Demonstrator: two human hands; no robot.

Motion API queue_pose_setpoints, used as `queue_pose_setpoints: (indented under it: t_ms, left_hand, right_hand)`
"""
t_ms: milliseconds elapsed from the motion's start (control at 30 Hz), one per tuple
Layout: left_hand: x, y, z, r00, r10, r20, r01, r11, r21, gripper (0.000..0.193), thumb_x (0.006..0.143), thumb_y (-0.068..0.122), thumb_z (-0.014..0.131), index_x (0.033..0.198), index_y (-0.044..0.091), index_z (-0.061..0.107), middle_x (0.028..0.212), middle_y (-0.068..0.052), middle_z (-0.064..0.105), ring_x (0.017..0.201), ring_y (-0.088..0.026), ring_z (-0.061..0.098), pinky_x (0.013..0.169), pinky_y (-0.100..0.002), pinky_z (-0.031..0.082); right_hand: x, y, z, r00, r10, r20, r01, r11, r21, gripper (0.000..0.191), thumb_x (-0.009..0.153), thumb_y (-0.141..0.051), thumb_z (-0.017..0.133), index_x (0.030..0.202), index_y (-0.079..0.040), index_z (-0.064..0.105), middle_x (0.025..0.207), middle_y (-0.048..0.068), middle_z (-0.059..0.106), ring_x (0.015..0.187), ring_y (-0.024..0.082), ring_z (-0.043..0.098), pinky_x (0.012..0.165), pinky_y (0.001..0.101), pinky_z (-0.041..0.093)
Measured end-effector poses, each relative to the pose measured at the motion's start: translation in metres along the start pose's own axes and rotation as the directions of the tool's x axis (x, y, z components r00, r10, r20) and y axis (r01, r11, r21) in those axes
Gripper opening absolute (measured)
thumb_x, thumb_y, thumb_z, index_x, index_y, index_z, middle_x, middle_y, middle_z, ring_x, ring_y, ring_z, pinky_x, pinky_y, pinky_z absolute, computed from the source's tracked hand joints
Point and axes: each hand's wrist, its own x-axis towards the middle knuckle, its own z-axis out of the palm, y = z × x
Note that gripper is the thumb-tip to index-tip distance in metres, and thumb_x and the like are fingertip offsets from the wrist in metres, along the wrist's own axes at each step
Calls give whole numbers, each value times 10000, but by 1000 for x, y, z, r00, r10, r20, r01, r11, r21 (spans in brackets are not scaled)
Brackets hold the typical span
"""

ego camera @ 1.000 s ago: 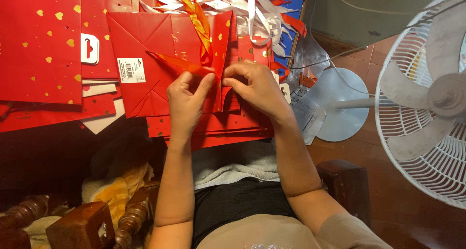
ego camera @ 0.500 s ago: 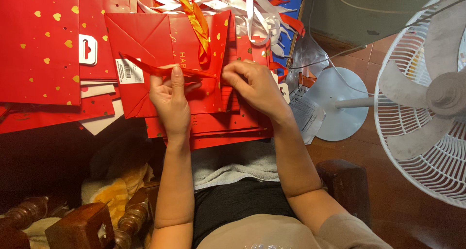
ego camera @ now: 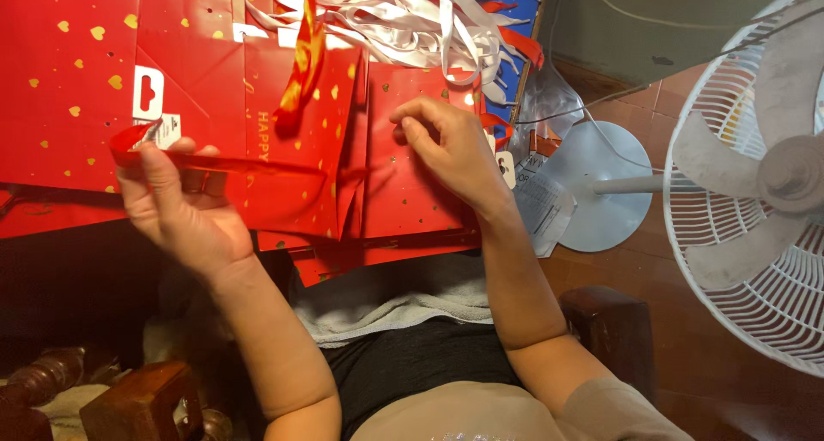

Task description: The person sits and ties red ribbons onto red Valentine's Day gift bags. They thread the ribbon through the bag's handle, pull it taut, and tie a knot, repeating this process for multiple bags.

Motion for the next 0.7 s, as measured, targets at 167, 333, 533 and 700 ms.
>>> queue_pose_setpoints:
  t_ms: [167, 333, 533, 700]
  left_hand:
    - [-14, -23, 17, 983, -102, 150, 95, 994, 57, 116, 1093, 111, 674, 1195, 69, 635, 1029, -138, 746, 897, -250, 753, 803, -392, 646]
    - [-32, -41, 45, 965, -145, 219, 126, 987, 100, 125, 1078, 91, 678, 1185, 48, 631, 1022, -140, 744, 872, -253, 750, 800, -394, 638]
    - [-33, -38, 51, 956, -184, 229, 148, 975, 164, 125, 1067, 77, 670, 1177, 34, 627, 1031, -149, 751, 887, -249, 753, 822, -390, 644]
    - [-37, -42, 46, 933, -234, 272, 198, 968, 156, 141, 1051, 68, 683, 1181, 36, 637, 1040, -152, 758, 912, -247, 749, 859, -386, 647]
  right_hand:
    - [3, -6, 9, 991, -107, 75, 125, 945, -302, 313, 926, -417, 738, 1029, -122, 750, 989, 42, 730, 932, 218, 646, 839, 379, 473]
    - [-1, -6, 23, 978, -179, 105, 207, 860, -465, 312, 840, -470, 799, 932, -173, 763, 926, 32, 601, 969, 223, 546, 893, 402, 346]
    - [0, 4, 36, 975, -221, 33, 211, 864, -457, 264, 842, -432, 817, 829, -177, 754, 865, -5, 613, 938, 221, 546, 907, 423, 339]
    - [-2, 6, 46, 953, -277, -122, 191, 863, -467, 204, 834, -306, 801, 797, -143, 685, 828, -1, 596, 901, 217, 572, 933, 433, 365]
